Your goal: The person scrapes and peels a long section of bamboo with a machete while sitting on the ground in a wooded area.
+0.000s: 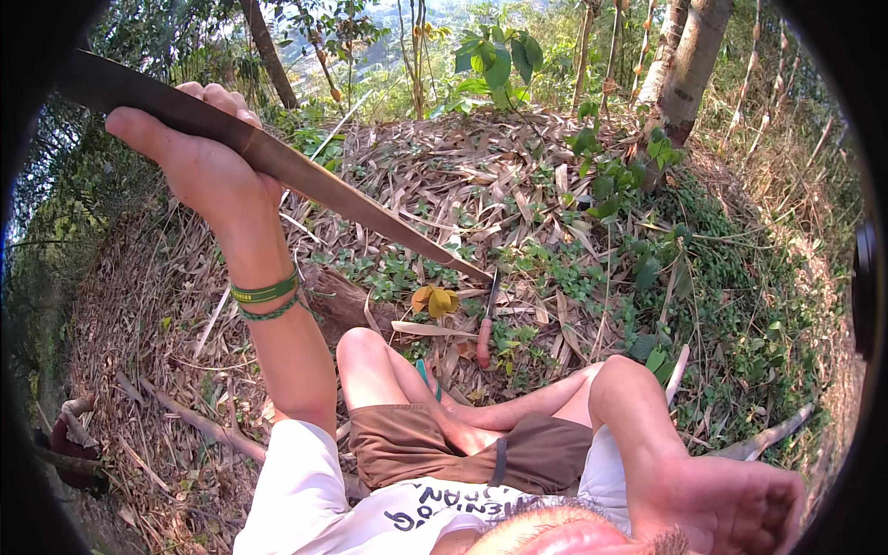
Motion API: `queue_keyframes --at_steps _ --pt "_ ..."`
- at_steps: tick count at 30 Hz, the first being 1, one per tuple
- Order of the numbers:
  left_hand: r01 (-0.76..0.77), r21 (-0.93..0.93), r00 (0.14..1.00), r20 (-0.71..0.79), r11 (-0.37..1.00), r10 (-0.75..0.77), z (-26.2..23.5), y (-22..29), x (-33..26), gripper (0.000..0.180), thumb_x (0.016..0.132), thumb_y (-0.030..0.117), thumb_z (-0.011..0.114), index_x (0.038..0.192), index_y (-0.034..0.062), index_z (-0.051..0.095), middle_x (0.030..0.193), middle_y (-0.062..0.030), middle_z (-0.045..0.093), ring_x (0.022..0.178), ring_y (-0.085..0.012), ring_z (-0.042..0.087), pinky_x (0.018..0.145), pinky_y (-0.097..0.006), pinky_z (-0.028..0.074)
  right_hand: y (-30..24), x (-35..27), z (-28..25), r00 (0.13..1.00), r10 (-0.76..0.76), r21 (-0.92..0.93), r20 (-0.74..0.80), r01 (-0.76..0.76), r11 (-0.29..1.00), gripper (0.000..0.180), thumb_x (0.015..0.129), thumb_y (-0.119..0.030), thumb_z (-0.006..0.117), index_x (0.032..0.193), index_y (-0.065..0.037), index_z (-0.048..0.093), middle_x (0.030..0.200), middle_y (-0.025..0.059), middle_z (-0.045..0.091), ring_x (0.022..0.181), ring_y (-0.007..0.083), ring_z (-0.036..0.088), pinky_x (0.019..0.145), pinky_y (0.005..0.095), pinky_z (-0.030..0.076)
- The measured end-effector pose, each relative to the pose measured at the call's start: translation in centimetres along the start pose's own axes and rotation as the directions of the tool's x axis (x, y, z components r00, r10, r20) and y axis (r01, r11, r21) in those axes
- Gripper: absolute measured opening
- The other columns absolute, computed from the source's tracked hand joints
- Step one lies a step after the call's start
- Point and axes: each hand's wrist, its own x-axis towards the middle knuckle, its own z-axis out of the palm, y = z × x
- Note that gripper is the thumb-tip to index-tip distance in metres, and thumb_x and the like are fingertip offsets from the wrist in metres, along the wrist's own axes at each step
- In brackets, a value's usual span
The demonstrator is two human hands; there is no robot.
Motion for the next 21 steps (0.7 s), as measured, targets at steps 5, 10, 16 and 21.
queue_keyframes --at_steps 5,10,16,21 --pt "-0.021 0.006 0.999 0.029 1.000 0.020 -0.6 0.1 0.3 0.072 0.095 0.076 0.023 0.081 0.0096 0.046 0.065 -0.0025 0.044 0.057 -0.0135 0.044 0.048 -0.022 0.040 -0.3 -2.7 3.2 0.945 0.312 0.757 -0.096 -0.134 0.640 0.032 0.101 -0.005 0.045 0.129 -0.003 0.061 0.133 0.0106 0.061 0.122 0.0219 0.059 0.106 0.0420 0.046" --pt "-0.012 -0.003 1.000 0.014 1.000 0.012 -0.8 -0.1 0.3 0.073 0.094 0.077 0.024 0.082 0.0090 0.047 0.067 -0.0028 0.045 0.059 -0.0130 0.045 0.049 -0.021 0.041 -0.7 -0.4 -0.9 0.798 0.454 0.712 0.395 -0.579 0.398 0.033 0.096 -0.013 0.059 0.127 -0.003 0.062 0.130 0.0107 0.062 0.121 0.0219 0.059 0.109 0.0440 0.045" --pt "0.008 0.017 1.000 -0.025 1.000 -0.008 -2.5 0.5 0.2 0.075 0.092 0.080 0.026 0.082 0.0088 0.047 0.068 -0.0033 0.047 0.059 -0.0129 0.045 0.050 -0.021 0.042 9.2 -10.9 -8.8 -0.137 0.829 -0.840 0.542 -0.074 0.537 0.022 0.090 -0.013 0.070 0.109 -0.002 0.071 0.110 0.0138 0.071 0.110 0.0208 0.065 0.097 0.0365 0.049" --pt "-0.009 0.017 1.000 -0.011 1.000 0.010 -3.0 0.3 0.5 0.074 0.091 0.080 0.026 0.081 0.0094 0.047 0.067 -0.0039 0.046 0.058 -0.0139 0.046 0.050 -0.022 0.042 4.7 -4.6 -6.0 0.510 0.782 -0.076 0.358 -0.819 0.569 0.031 0.092 -0.028 0.062 0.113 -0.006 0.068 0.111 0.0129 0.070 0.108 0.0234 0.064 0.096 0.0431 0.047"
